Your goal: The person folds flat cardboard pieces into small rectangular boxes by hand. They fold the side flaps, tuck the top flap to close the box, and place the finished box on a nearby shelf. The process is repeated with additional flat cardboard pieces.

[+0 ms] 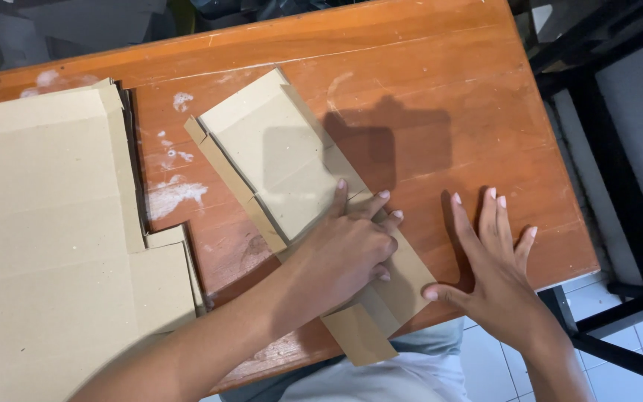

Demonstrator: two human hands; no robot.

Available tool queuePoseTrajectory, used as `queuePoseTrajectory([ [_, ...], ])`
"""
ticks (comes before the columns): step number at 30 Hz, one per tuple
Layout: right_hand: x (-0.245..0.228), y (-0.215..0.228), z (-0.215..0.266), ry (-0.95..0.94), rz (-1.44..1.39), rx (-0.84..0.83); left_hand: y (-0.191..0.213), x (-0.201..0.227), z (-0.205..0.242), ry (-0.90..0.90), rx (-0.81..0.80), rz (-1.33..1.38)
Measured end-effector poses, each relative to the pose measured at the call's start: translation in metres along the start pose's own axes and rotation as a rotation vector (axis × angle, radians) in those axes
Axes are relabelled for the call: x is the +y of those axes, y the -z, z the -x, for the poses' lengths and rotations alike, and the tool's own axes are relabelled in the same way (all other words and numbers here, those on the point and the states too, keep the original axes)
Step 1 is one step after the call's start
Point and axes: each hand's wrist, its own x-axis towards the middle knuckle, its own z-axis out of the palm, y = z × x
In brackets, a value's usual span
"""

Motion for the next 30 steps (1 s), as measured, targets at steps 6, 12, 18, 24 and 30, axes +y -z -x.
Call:
queuePoseTrajectory([
  [6, -0.011, -0.009, -0.025, 0.223, 0.11, 0.181, 0.021, 0.0, -0.007, 0.07, -0.263, 0.075],
  [12, -0.014, -0.007, -0.024, 0.537, -0.134, 0.163, 0.022, 0.001, 0.008, -0.058, 0.027, 0.146],
  [18, -0.024, 0.023, -0.017, 0.672, -0.267, 0.19, 0.074, 0.031, 0.044, -0.198, 0.309, -0.083],
  [24, -0.033, 0.048, -0.038, 0.882, -0.152, -0.305, 0.031, 0.055, 0.1, 0.105, 0.192, -0.191],
  [30, -0.056, 0.045, -0.034, 0.712, 0.05, -0.51, -0.001, 0.052, 0.11, 0.128, 0.459, -0.033],
])
